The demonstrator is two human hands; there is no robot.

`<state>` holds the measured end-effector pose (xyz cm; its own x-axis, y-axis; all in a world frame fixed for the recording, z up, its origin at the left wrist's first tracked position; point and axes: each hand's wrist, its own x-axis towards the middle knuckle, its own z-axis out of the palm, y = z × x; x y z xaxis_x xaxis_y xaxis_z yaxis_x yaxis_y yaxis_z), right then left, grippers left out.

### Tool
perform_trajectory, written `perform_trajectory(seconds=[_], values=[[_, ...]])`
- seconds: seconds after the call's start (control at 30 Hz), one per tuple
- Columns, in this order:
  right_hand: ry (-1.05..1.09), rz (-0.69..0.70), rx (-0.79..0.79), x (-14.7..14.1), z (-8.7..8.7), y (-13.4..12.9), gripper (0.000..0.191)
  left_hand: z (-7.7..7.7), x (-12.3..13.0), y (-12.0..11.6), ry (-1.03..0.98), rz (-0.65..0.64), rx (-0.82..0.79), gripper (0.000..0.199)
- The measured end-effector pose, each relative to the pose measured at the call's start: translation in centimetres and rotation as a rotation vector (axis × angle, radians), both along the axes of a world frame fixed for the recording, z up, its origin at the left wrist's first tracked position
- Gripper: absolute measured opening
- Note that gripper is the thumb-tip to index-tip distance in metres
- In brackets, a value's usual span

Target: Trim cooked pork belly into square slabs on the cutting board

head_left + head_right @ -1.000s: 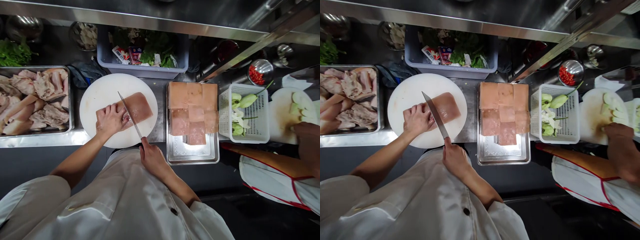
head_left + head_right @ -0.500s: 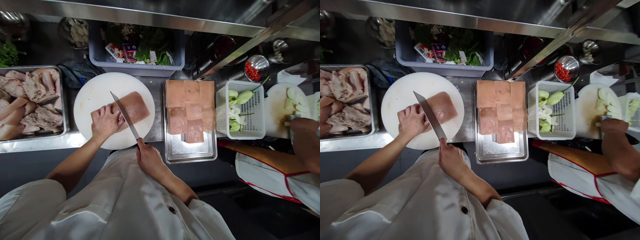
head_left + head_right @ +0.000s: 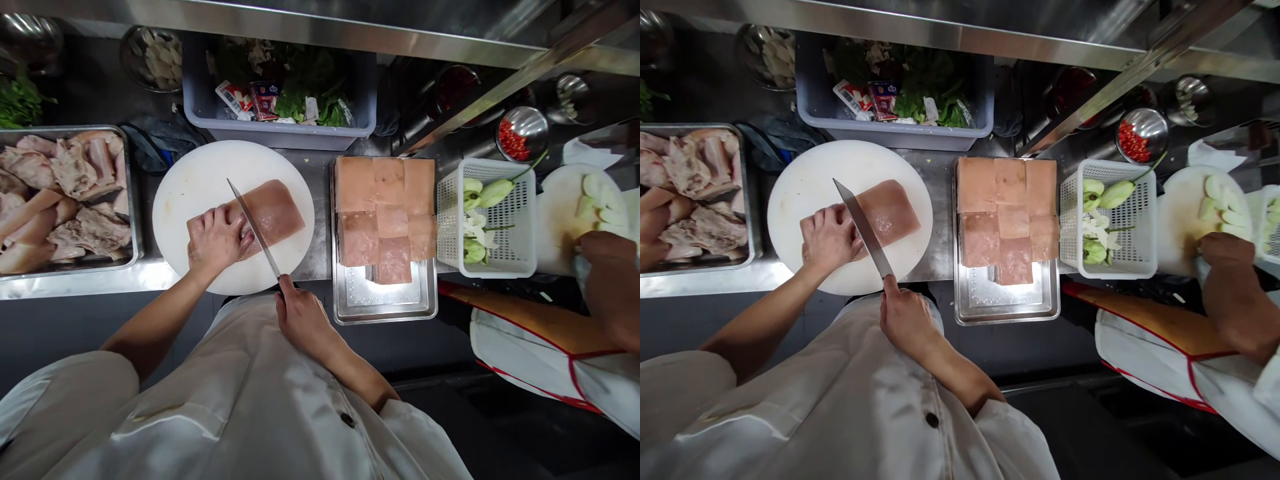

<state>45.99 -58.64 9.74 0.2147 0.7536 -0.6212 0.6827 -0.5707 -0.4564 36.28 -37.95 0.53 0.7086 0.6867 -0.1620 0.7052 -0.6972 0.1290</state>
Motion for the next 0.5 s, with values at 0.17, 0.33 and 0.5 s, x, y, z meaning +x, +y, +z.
perform_trajectory(seconds=[0.17,0.33,0.5], values=[[-0.006,-0.003,0.006,-0.2,0.2,-0.4,0.024,0.1,0.0,-0.1,0.007,0.006,0.002,0.05],[0.014,0.003,0.01,-0.2,0.2,-0.1,0.025,0.2,0.0,-0.1,-0.013,0.015,-0.018,0.049],[-0.012,-0.028,0.03,-0.2,-0.9,0.3,0.023,0.4,0.2,-0.1,-0.009,0.033,-0.049,0.051]])
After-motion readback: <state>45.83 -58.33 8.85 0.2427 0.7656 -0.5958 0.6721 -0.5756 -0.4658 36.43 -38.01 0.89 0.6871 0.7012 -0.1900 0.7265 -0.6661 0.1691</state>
